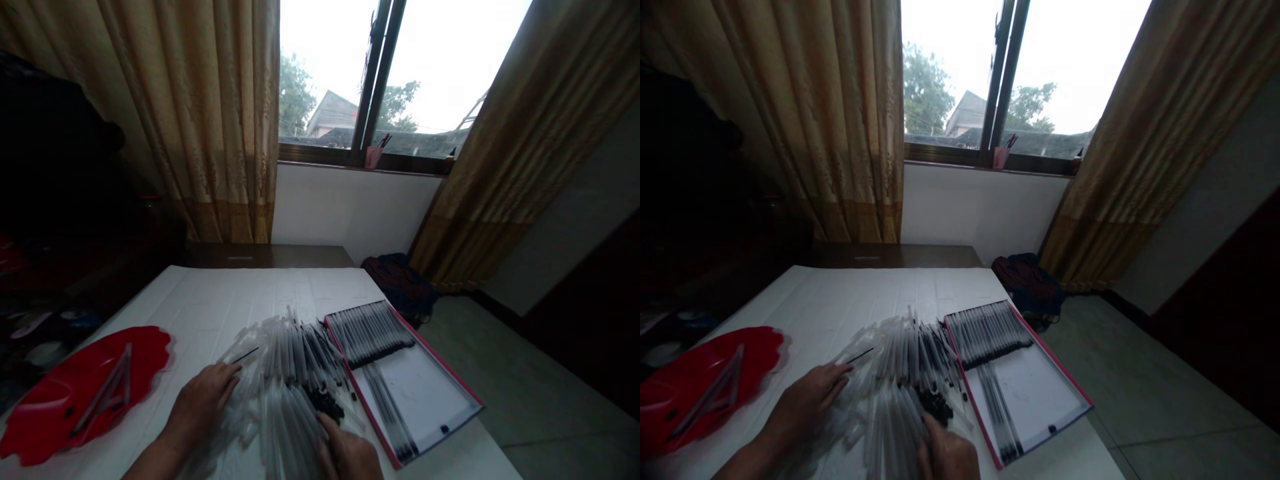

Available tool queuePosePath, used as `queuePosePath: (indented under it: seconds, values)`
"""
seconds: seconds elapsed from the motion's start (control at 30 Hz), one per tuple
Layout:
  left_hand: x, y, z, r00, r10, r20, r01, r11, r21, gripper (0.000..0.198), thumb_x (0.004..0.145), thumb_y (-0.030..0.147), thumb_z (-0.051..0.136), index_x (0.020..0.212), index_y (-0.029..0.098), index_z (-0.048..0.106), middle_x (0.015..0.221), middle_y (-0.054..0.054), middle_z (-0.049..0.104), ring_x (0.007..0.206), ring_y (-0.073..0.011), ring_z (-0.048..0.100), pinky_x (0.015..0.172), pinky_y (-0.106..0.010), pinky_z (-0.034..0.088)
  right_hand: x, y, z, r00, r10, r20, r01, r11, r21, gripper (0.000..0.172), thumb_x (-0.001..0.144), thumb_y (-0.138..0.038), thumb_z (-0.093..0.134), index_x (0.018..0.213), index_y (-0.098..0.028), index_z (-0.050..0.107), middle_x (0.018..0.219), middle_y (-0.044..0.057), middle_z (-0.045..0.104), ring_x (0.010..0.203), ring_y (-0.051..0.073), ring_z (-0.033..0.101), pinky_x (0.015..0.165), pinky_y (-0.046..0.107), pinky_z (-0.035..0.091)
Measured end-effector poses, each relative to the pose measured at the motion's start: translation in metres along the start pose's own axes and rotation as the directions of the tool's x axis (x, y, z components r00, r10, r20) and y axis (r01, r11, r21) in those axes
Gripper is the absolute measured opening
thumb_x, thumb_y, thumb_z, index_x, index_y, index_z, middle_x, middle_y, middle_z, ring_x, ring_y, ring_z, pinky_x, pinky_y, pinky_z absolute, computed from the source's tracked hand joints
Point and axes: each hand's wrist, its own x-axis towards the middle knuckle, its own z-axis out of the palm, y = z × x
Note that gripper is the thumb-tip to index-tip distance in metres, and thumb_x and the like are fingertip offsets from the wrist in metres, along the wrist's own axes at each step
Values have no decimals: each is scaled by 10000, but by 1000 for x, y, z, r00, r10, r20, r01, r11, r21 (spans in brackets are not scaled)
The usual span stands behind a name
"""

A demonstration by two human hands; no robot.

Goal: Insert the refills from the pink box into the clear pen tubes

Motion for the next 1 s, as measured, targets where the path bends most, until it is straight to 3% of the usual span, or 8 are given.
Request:
queuePosePath:
  seconds: [0.2,0.33,0.43,0.6,0.73,0.87,1.0]
  values:
    - [-9,3,7,984,39,-173,-35,999,22,313,915,317,424,1133,252,639,1118,-54,668,1036,-221,629,881,-385,501,-9,5,10,996,-60,-66,61,998,14,361,826,-222,513,1157,-218,657,770,72,788,612,237,743,556,251,562]
    - [-30,19,19,921,170,-351,-179,984,7,333,946,408,385,1092,265,648,1046,-46,692,965,-196,660,833,-341,534,-9,1,16,994,-38,-99,38,999,-3,368,819,-277,541,1165,-259,665,834,71,795,617,243,737,567,264,570]
    - [-46,40,33,868,271,-415,-287,958,24,302,956,385,390,1096,283,638,1021,-29,704,918,-164,675,800,-279,541,-10,-3,19,992,20,-125,-23,1000,-18,358,816,-338,558,1148,-275,674,846,70,790,629,244,731,566,267,560]
    - [-58,71,53,784,451,-427,-438,889,134,292,919,335,473,1175,322,614,1112,-19,701,1010,-178,660,837,-274,522,-10,-5,12,998,-10,-70,4,996,-89,334,801,-333,587,1116,-262,675,777,56,774,603,230,723,510,241,519]
    - [-55,82,60,723,575,-383,-533,817,221,381,889,414,513,1260,340,562,1194,-26,676,1059,-195,639,860,-295,507,-9,-8,2,998,-23,-59,18,996,-87,253,820,-294,569,1045,-260,679,744,42,761,589,214,718,496,229,492]
    - [-52,83,64,724,601,-340,-533,799,278,438,876,432,523,1300,323,534,1247,-40,648,1101,-205,612,903,-304,486,-9,-10,-13,995,-12,-97,16,999,37,207,877,-284,505,969,-258,689,751,37,762,616,198,722,546,225,494]
    - [-51,79,68,735,584,-345,-535,812,235,439,881,423,523,1309,325,527,1261,-28,639,1117,-203,598,918,-296,474,-9,5,-46,976,124,-177,-115,991,61,308,935,-291,403,967,-212,699,860,86,774,767,218,736,681,252,522]
